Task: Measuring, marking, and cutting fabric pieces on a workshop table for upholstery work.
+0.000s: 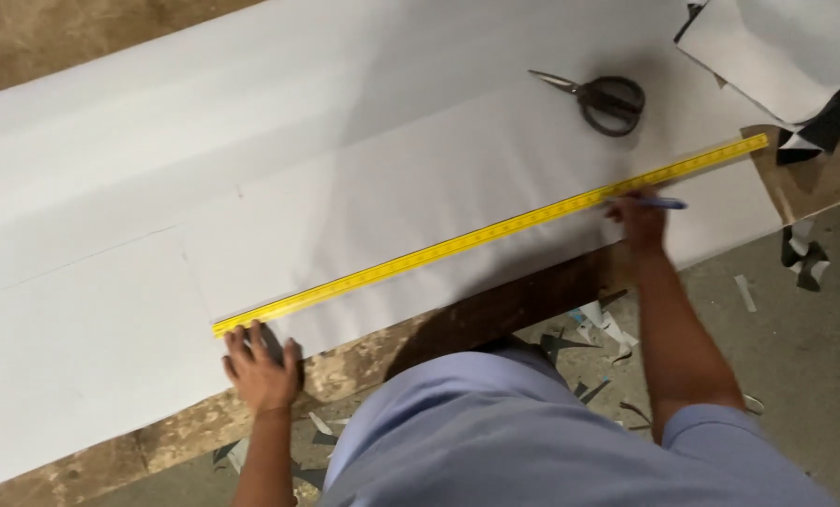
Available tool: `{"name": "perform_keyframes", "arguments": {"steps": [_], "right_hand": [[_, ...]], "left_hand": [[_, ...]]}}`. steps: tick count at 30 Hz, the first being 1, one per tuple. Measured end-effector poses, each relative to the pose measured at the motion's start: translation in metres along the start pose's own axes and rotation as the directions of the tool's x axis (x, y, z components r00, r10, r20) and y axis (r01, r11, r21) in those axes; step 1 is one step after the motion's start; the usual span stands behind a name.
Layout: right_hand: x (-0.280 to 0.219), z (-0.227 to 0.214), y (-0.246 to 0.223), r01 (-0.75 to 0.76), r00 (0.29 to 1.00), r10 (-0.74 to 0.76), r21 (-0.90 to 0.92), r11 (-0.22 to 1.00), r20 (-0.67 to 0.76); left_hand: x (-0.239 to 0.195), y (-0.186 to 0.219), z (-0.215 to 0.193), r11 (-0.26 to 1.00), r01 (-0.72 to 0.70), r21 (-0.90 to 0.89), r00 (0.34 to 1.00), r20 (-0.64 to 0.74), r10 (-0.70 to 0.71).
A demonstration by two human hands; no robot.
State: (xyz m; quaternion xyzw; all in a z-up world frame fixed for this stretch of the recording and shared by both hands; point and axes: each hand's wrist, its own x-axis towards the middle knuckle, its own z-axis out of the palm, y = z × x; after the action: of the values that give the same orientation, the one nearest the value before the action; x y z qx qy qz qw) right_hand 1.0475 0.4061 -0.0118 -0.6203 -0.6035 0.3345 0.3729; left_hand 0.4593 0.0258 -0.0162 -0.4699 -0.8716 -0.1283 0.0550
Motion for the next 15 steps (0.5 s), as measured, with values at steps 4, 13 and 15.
{"name": "perform_keyframes", "arguments": {"steps": [4, 13, 15], "right_hand": [[0.028, -0.059, 0.027, -0.013, 1.0, 0.011, -0.071, 0.997, -0.019], [0.072, -0.083, 0.022, 0.236, 0.965, -0.189, -0.292, 0.927, 0.18], [0.077, -0.084, 0.054, 0.115, 0.965, -0.057, -0.215, 0.97, 0.256]], "left_hand": [[0.008, 0.012, 0.014, 0.992, 0.105, 0.069, 0.994, 0.006, -0.106], [0.039, 0.056, 0.021, 0.883, 0.447, 0.143, 0.88, 0.103, -0.463], [0.036, 0.049, 0.026, 0.896, 0.437, 0.085, 0.896, 0.049, -0.442]]}}
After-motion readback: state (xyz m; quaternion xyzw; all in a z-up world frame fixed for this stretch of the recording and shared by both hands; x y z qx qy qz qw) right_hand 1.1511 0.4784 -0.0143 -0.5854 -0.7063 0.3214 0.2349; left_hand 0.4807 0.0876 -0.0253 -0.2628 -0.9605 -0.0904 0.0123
